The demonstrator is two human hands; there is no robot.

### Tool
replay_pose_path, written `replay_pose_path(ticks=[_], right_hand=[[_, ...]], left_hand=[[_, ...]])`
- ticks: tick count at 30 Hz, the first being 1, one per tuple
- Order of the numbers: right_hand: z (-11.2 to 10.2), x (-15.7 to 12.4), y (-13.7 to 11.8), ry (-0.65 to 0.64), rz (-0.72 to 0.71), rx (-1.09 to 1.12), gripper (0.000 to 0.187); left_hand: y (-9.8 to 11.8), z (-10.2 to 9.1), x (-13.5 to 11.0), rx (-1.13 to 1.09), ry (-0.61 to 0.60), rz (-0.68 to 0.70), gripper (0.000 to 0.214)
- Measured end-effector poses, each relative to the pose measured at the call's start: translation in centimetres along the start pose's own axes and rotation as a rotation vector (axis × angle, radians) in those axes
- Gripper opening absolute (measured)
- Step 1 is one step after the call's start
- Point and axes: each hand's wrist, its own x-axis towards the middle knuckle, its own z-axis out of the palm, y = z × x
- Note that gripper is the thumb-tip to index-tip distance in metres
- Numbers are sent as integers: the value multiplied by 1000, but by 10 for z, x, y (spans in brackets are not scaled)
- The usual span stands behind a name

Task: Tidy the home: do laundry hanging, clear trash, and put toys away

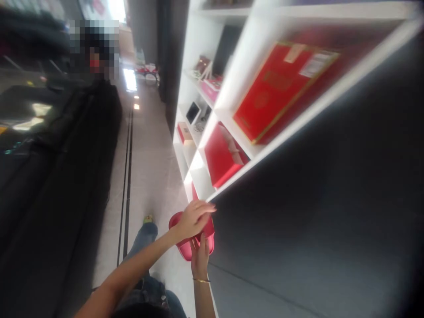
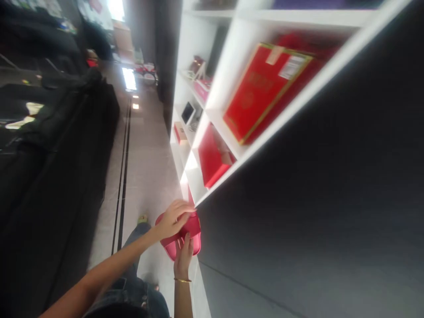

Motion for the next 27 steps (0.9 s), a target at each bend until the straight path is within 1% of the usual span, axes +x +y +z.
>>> replay_pose_path(ticks=[1, 2, 3, 4, 5, 6, 7, 8, 11, 13, 14, 16, 19, 21, 23, 25, 27], right_hand=[[23, 19, 7, 1, 40, -20, 47], [49, 39, 14, 36, 80, -37, 46], [77, 59, 21, 82, 114, -51, 44], [106, 80, 28, 97, 142, -60, 43], [136, 101, 33, 95, 162, -62, 42], [166, 121, 36, 77, 175, -59, 43], [197, 140, 38, 45, 181, -56, 43], [228, 158, 38, 5, 185, -54, 42], [314, 209, 34, -78, 215, -80, 38], [364, 245, 31, -103, 225, -87, 34], [388, 265, 31, -105, 230, -80, 33], [431, 307, 32, -97, 258, -49, 33], [493, 376, 35, -94, 349, -23, 34], [538, 424, 36, -129, 382, -26, 34], [586, 471, 34, -172, 382, -23, 35], [638, 516, 29, -212, 367, -15, 34], [694, 559, 23, -246, 358, -16, 30]], left_hand=[[-31, -27, -17, -51, 103, -197, 31], [-61, -51, -33, -107, 187, -365, 31], [-87, -73, -44, -151, 251, -489, 30], [-109, -94, -51, -190, 271, -574, 28], [-128, -114, -51, -238, 249, -649, 25], [-144, -134, -46, -266, 239, -696, 23], [-156, -156, -35, -281, 235, -724, 21], [-165, -177, -19, -290, 243, -742, 19], [-191, -238, 49, -365, 305, -801, 17], [-213, -266, 99, -506, 320, -848, 17], [-226, -275, 124, -562, 311, -853, 17], [-254, -286, 172, -605, 283, -829, 15], [-301, -302, 244, -515, 285, -771, 14], [-334, -324, 297, -466, 305, -737, 15], [-363, -356, 354, -487, 336, -730, 15], [-387, -395, 409, -529, 399, -753, 17], [-407, -437, 456, -522, 449, -777, 19]])
